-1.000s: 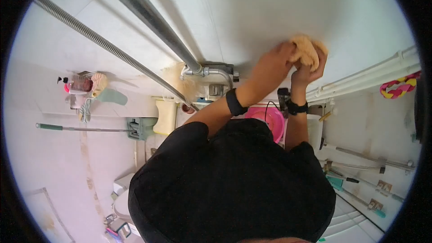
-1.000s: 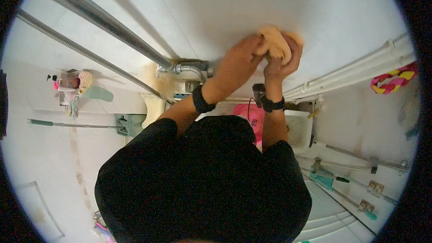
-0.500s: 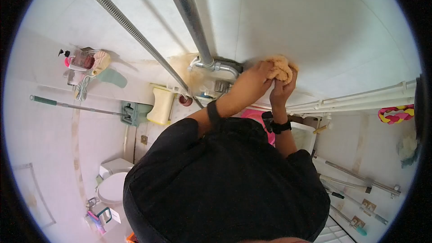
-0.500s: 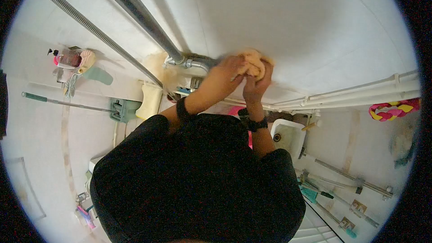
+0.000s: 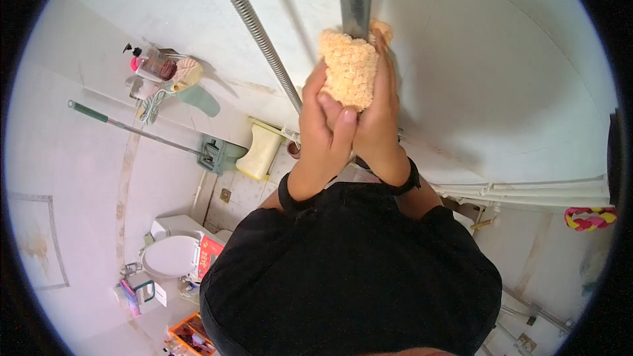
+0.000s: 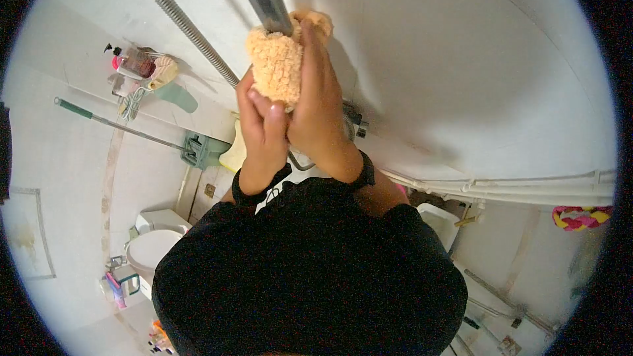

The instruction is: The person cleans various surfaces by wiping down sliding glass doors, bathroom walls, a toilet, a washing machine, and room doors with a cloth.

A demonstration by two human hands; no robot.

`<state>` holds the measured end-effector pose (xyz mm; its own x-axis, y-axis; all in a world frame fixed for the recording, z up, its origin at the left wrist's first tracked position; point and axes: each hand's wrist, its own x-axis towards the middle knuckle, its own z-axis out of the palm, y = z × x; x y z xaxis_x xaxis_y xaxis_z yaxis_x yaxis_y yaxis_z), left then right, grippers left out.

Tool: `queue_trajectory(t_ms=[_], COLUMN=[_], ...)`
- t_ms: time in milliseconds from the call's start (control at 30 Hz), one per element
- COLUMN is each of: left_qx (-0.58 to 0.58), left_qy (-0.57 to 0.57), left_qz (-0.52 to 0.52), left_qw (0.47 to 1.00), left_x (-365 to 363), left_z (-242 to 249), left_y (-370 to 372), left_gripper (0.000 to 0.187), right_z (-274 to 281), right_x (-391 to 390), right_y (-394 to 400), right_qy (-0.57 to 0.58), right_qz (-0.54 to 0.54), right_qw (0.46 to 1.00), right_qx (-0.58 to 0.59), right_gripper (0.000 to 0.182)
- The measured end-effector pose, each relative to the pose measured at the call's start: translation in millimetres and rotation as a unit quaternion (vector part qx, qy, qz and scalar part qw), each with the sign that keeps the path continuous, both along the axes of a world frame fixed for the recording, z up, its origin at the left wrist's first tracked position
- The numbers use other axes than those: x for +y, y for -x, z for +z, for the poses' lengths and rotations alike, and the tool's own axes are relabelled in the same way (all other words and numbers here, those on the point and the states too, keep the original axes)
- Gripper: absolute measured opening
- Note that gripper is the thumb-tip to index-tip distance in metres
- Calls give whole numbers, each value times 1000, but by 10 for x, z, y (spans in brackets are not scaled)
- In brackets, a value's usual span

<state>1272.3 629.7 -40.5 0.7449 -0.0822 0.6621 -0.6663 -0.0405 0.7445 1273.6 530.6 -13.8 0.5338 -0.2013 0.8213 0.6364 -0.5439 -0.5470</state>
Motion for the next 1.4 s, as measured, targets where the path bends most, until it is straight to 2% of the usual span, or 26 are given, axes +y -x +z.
queue_trajectory(t_ms=[67,100,200,233,333,467,533,733,833,933,1033,1133,1167,1267,1300,1400], left_qx=[31,36,17,51,67,151,142,90,15,-42,-60,-56,-27,30,4,39], left_qy=[-9,-3,-28,-29,-85,-105,-93,-85,-78,-29,-2,-45,-42,-96,-94,-110], left_qz=[-23,-9,-16,-27,-24,-38,-49,-62,-60,-91,-136,-178,-218,-271,-255,-352], left_qw=[999,999,999,998,994,982,984,990,995,995,989,981,975,957,962,929], left_x=[-35,-68,-50,-26,37,106,137,181,231,260,312,465,502,709,745,926], left_z=[82,62,-58,-116,-238,-501,-552,-348,-81,176,277,246,166,39,-50,-228], left_y=[-6,-19,-96,-91,-75,-30,-34,-101,-172,-206,-281,-351,-394,-443,-466,-494], left_gripper=[57,53,50,47,46,47,47,49,50,53,56,57,60,62,58,56], right_z=[-61,-91,-203,-254,-456,-789,-800,-662,-367,-64,148,71,-9,-204,-238,-405], right_x=[-38,-36,-46,-38,-47,-45,-33,24,124,187,306,473,543,773,842,1046], right_y=[-57,-74,-127,-116,-22,26,45,46,27,-25,2,22,25,49,69,194], right_qy=[14,0,-19,-23,-22,-4,22,-25,-64,-81,-76,-47,-78,-292,-294,-154], right_qz=[-19,-22,-25,-25,-9,-20,-35,-27,-31,-40,-105,-200,-229,-157,-183,-319], right_qw=[1000,999,999,999,989,979,979,973,978,990,987,975,965,937,929,921], right_qx=[12,23,23,40,148,202,198,227,198,107,95,89,104,112,128,162], right_gripper=[83,68,61,59,72,69,68,65,57,50,47,44,41,40,38,36])
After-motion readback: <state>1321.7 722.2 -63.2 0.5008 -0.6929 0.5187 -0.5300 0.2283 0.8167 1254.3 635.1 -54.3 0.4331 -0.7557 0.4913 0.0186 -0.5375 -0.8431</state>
